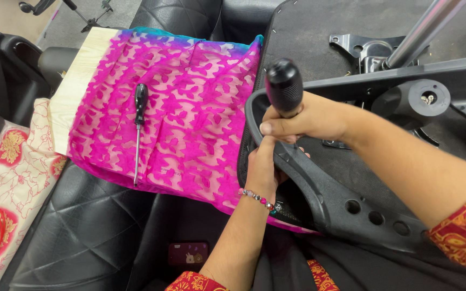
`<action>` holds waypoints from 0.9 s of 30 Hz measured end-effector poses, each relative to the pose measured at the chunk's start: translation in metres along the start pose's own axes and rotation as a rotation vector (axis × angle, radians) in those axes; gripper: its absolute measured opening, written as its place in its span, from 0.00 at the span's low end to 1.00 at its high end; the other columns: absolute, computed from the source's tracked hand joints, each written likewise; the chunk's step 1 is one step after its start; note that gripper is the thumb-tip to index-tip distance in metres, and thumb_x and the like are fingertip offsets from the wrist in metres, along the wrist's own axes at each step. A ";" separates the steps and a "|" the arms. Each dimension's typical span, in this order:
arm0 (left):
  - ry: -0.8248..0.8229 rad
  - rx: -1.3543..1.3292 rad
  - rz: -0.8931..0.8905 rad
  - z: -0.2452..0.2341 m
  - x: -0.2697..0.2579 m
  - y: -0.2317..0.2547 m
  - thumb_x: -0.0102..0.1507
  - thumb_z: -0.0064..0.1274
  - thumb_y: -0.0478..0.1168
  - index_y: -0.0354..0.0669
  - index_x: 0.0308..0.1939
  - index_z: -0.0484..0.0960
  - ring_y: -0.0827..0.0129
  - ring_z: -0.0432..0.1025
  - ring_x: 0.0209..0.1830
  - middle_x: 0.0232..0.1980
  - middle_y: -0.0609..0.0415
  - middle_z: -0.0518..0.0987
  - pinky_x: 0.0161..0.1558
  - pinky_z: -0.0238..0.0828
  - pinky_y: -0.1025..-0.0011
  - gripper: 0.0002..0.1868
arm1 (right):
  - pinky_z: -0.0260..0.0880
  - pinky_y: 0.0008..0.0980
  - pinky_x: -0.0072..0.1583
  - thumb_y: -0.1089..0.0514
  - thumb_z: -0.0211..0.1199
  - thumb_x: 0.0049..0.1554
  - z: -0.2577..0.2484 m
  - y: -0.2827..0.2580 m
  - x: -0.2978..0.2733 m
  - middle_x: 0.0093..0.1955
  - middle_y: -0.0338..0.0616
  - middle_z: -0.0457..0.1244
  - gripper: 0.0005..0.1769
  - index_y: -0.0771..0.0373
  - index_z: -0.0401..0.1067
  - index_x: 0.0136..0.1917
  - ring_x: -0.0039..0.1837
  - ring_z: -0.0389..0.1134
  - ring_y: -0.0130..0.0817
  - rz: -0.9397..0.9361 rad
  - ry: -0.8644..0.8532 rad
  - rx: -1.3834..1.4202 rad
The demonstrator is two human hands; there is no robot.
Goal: The person uses a screwdriver to tighten screws on the underside of an office chair base, securing the central column and frame. The person works on multiple screw locations around the base while the chair remains upside down on a patterned cloth.
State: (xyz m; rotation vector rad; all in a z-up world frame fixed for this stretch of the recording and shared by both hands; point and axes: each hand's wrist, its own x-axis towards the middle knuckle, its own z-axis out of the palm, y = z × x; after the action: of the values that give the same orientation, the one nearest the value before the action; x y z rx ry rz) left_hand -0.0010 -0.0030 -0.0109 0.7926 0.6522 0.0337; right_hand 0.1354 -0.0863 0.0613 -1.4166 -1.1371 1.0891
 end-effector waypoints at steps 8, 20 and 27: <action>0.066 -0.022 0.002 0.000 0.005 -0.003 0.63 0.49 0.54 0.30 0.55 0.77 0.62 0.81 0.38 0.43 0.48 0.84 0.41 0.82 0.63 0.29 | 0.66 0.26 0.41 0.51 0.69 0.64 0.036 0.024 -0.001 0.36 0.33 0.66 0.15 0.64 0.73 0.42 0.39 0.65 0.18 -0.173 0.531 -0.052; 0.062 -0.021 -0.006 -0.005 0.009 -0.007 0.63 0.49 0.54 0.30 0.58 0.77 0.62 0.81 0.43 0.48 0.47 0.83 0.42 0.82 0.63 0.30 | 0.56 0.25 0.37 0.51 0.68 0.62 0.068 0.005 -0.012 0.30 0.31 0.59 0.19 0.64 0.70 0.35 0.35 0.56 0.18 -0.053 0.824 -0.066; -0.007 0.068 0.068 -0.003 0.003 -0.004 0.67 0.44 0.62 0.31 0.59 0.78 0.65 0.80 0.40 0.43 0.40 0.83 0.39 0.78 0.65 0.35 | 0.70 0.32 0.49 0.49 0.70 0.53 0.025 -0.027 -0.021 0.41 0.40 0.65 0.20 0.61 0.80 0.54 0.46 0.67 0.27 -0.037 0.176 -0.187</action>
State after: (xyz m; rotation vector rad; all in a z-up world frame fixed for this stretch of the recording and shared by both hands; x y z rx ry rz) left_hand -0.0014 -0.0033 -0.0163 0.8799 0.6228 0.0707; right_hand 0.1041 -0.1011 0.0861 -1.5963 -1.1553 0.8309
